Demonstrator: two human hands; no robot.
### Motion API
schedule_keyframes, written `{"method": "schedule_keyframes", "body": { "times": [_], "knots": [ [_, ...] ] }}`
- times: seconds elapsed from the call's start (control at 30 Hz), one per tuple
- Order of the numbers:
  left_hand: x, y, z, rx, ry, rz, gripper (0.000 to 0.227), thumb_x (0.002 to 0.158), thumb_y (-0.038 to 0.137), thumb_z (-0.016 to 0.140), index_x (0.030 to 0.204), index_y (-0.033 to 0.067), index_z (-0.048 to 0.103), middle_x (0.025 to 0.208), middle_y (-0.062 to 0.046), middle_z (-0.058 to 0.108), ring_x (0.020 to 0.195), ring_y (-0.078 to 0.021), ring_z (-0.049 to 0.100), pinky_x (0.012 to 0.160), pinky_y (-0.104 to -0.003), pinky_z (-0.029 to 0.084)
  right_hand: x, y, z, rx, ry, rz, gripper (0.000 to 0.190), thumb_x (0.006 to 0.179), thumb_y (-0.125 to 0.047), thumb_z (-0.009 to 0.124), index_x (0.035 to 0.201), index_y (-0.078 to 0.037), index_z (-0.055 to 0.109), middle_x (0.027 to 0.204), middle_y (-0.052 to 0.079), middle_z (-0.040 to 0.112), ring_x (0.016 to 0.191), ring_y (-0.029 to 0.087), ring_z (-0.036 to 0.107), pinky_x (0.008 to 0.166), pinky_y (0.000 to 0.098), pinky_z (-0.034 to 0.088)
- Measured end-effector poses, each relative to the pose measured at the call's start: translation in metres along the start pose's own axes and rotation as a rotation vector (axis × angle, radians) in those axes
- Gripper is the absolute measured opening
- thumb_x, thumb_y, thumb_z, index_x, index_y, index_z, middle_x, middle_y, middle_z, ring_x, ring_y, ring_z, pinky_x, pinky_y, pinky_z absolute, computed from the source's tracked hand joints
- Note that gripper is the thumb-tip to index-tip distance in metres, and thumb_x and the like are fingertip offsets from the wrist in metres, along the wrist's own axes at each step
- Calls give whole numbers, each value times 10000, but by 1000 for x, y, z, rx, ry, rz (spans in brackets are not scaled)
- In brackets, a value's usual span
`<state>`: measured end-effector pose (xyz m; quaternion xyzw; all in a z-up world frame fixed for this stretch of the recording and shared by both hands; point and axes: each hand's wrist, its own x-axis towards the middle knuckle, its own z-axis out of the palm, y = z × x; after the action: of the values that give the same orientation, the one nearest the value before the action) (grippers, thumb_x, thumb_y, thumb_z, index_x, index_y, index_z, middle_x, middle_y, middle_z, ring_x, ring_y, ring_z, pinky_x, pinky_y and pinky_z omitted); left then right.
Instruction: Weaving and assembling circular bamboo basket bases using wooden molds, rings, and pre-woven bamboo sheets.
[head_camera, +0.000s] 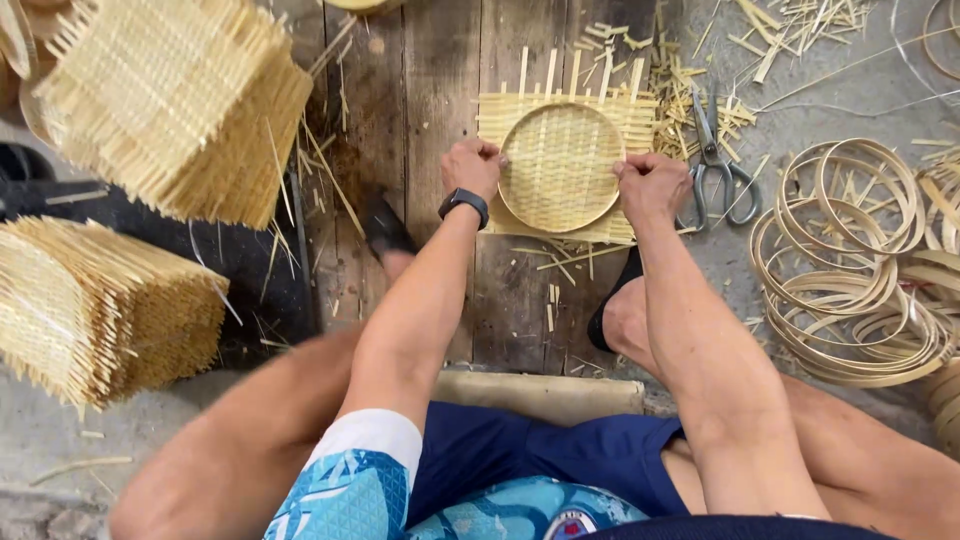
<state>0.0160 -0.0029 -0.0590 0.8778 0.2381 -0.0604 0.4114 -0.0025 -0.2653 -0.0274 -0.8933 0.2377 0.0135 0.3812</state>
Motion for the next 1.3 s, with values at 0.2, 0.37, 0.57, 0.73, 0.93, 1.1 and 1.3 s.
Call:
{"method": "schedule_keyframes", "body": {
  "times": [0.2, 0.37, 0.57, 0.73, 0.93, 1.1, 1.3],
  "knots": [
    [20, -26, 15, -21, -56, -13, 160, 695, 185, 891, 825, 125, 818, 819, -70, 786, 759, -209, 758, 747, -341, 593, 2, 16, 5, 28, 6, -45, 197, 768, -179, 874, 938, -90, 829, 820, 124, 773, 706, 206, 740, 735, 329, 579],
    [22, -16, 5, -62, -102, -51, 153, 698, 141, 881, 833, 111, 817, 799, -74, 784, 739, -184, 756, 737, -326, 600, 9, 24, 6, 27, -41, -48, 215, 758, -178, 887, 923, -59, 819, 823, 121, 772, 715, 193, 721, 702, 336, 574],
    [37, -39, 24, -228, -161, -90, 165, 713, 75, 871, 859, 43, 802, 797, -86, 788, 728, -144, 737, 722, -300, 599, 23, 26, 5, 0, -122, -18, 241, 752, -193, 898, 926, -50, 811, 808, 109, 776, 699, 164, 707, 698, 314, 568],
    [34, -59, 21, -374, -232, -117, 164, 752, 63, 858, 899, 23, 799, 833, -69, 798, 731, -98, 704, 711, -282, 586, 31, 24, 0, -9, -143, -54, 241, 794, -221, 899, 958, -66, 815, 810, 113, 770, 681, 163, 695, 696, 314, 559],
    [38, 0, -17, -248, -378, -142, 216, 720, 115, 898, 908, 52, 811, 835, -68, 787, 717, -124, 726, 699, -285, 606, 38, 18, -6, 125, -320, -7, 280, 736, -267, 900, 922, -74, 821, 788, 87, 769, 677, 152, 657, 658, 350, 556],
    [54, 50, 15, 134, -160, 901, 224, 933, 303, 728, 1099, 172, 803, 1280, -82, 671, 1227, -341, 542, 1062, -463, 428, -36, -83, 12, -759, -592, -818, 1047, 800, -460, 779, 1528, 144, 331, 1552, 364, 232, 1480, 494, 197, 1260, 537, 145],
    [72, 20, 72, 42, -271, 825, 204, 1000, 348, 678, 1134, 257, 802, 1306, -47, 655, 1254, -321, 521, 1087, -528, 371, -62, -32, 61, -732, -357, -1058, 914, 870, -415, 655, 1562, 111, 371, 1617, 321, 286, 1531, 479, 189, 1254, 605, 145]
  ]
}}
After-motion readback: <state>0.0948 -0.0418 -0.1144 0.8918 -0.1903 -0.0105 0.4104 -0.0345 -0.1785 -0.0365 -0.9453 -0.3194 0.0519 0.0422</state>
